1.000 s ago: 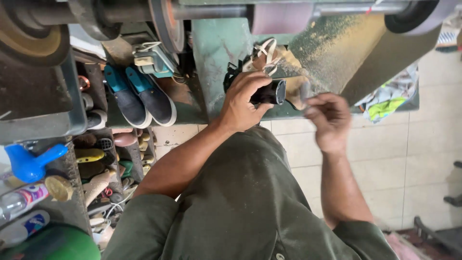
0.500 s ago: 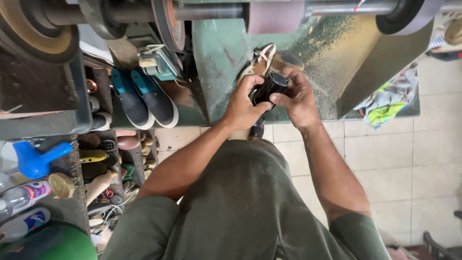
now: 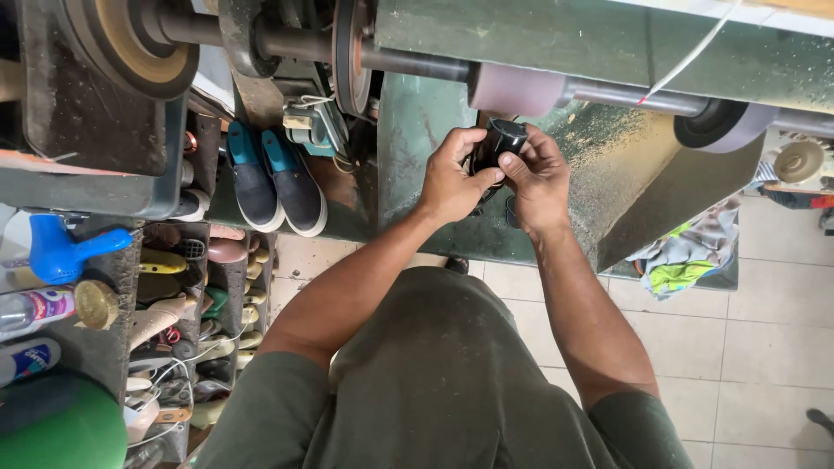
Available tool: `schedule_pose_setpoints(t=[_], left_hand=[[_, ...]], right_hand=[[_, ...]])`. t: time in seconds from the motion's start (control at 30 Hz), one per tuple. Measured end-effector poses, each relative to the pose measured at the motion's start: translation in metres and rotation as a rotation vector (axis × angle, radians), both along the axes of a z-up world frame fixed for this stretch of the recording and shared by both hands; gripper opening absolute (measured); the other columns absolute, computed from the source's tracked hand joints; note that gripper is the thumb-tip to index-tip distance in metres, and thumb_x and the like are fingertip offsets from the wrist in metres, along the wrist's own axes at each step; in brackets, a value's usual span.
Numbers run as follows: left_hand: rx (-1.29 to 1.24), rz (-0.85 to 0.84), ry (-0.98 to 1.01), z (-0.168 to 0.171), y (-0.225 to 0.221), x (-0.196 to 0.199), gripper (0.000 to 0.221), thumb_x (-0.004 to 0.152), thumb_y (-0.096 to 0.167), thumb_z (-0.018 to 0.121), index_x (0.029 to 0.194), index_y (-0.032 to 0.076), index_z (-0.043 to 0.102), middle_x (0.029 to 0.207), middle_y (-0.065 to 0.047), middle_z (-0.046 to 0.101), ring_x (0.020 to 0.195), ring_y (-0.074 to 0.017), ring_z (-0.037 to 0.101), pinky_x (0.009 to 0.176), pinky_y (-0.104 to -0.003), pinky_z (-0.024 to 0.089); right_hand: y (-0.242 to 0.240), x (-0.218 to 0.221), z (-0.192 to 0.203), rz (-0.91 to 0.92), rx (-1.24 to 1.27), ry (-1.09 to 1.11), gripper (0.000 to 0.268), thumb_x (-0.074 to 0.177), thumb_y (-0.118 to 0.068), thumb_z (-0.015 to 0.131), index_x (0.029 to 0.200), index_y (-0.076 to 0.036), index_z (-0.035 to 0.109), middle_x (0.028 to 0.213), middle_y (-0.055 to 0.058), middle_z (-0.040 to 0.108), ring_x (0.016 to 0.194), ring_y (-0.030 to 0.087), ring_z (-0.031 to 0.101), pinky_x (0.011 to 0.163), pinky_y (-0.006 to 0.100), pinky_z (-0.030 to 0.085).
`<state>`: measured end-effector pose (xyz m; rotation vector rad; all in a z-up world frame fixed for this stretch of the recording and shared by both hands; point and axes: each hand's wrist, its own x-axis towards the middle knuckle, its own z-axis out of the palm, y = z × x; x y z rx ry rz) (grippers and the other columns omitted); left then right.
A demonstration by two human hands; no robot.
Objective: A person uses a belt sander to shape and smooth the edges of a small black heel component for a shoe.
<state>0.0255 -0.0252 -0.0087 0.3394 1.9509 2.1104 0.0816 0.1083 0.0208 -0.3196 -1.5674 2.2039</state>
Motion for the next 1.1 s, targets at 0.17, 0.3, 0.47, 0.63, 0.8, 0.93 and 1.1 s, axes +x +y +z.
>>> schedule_pose_setpoints(t=[0.17, 0.3, 0.47, 0.63, 0.8, 0.93, 1.1], left_hand=[[0.016, 0.022, 0.01, 0.003, 0.006, -0.007, 0.062, 0.073, 0.006, 0.093, 0.128, 0.011, 0.065, 0.107, -0.017, 0.077, 0.104, -0.0263, 0.075, 0.085, -0.037, 0.061], [0.023, 0.029, 0.02, -0.008, 0.011, -0.011, 0.061, 0.073, 0.007, 0.094, 0.127, 0.01, 0.066, 0.106, -0.017, 0.078, 0.104, -0.0272, 0.075, 0.081, -0.039, 0.062], [0.023, 0.025, 0.002, -0.004, 0.01, -0.013, 0.06, 0.074, 0.008, 0.094, 0.127, 0.009, 0.065, 0.105, -0.017, 0.078, 0.104, -0.0289, 0.075, 0.084, -0.041, 0.062], [0.029, 0.043, 0.0, -0.008, 0.012, -0.017, 0.061, 0.072, 0.006, 0.095, 0.126, 0.007, 0.066, 0.103, -0.018, 0.078, 0.103, -0.0291, 0.075, 0.087, -0.039, 0.062], [0.0, 0.071, 0.021, -0.018, 0.012, -0.025, 0.062, 0.07, 0.008, 0.096, 0.124, 0.009, 0.067, 0.101, -0.015, 0.079, 0.101, -0.0251, 0.075, 0.087, -0.04, 0.061], [0.043, 0.07, 0.031, -0.024, 0.008, -0.03, 0.061, 0.071, 0.005, 0.096, 0.124, 0.006, 0.066, 0.1, -0.017, 0.079, 0.1, -0.0262, 0.075, 0.091, -0.041, 0.059], [0.049, 0.107, 0.03, -0.023, -0.001, -0.033, 0.061, 0.07, 0.002, 0.095, 0.124, 0.006, 0.067, 0.099, -0.016, 0.079, 0.1, -0.0269, 0.075, 0.091, -0.042, 0.058]], right_hand=[[0.006, -0.012, -0.008, -0.011, 0.007, 0.006, 0.041, 0.091, 0.002, 0.08, 0.128, 0.003, 0.063, 0.106, 0.021, 0.074, 0.095, 0.026, 0.074, 0.074, 0.042, 0.067], [0.012, -0.014, -0.016, -0.01, 0.001, -0.007, 0.039, 0.09, 0.003, 0.081, 0.126, 0.003, 0.064, 0.104, 0.021, 0.074, 0.092, 0.026, 0.075, 0.071, 0.043, 0.068], [0.016, -0.018, -0.015, -0.002, -0.019, -0.032, 0.038, 0.089, 0.003, 0.082, 0.122, 0.006, 0.063, 0.103, 0.021, 0.075, 0.09, 0.025, 0.076, 0.071, 0.041, 0.068], [0.02, -0.022, -0.026, -0.016, -0.05, -0.046, 0.034, 0.088, 0.004, 0.082, 0.116, 0.006, 0.063, 0.1, 0.02, 0.075, 0.089, 0.026, 0.077, 0.07, 0.04, 0.068], [0.018, -0.029, -0.034, -0.027, -0.105, -0.047, 0.033, 0.087, 0.004, 0.083, 0.112, 0.007, 0.062, 0.097, 0.022, 0.075, 0.086, 0.027, 0.078, 0.068, 0.04, 0.068], [0.009, -0.035, -0.026, -0.029, -0.102, -0.056, 0.032, 0.087, 0.006, 0.083, 0.11, 0.006, 0.061, 0.096, 0.022, 0.075, 0.087, 0.028, 0.078, 0.068, 0.04, 0.068], [-0.001, -0.042, -0.023, -0.001, -0.113, -0.064, 0.032, 0.086, 0.006, 0.083, 0.108, 0.005, 0.061, 0.096, 0.021, 0.075, 0.084, 0.027, 0.078, 0.067, 0.039, 0.068]])
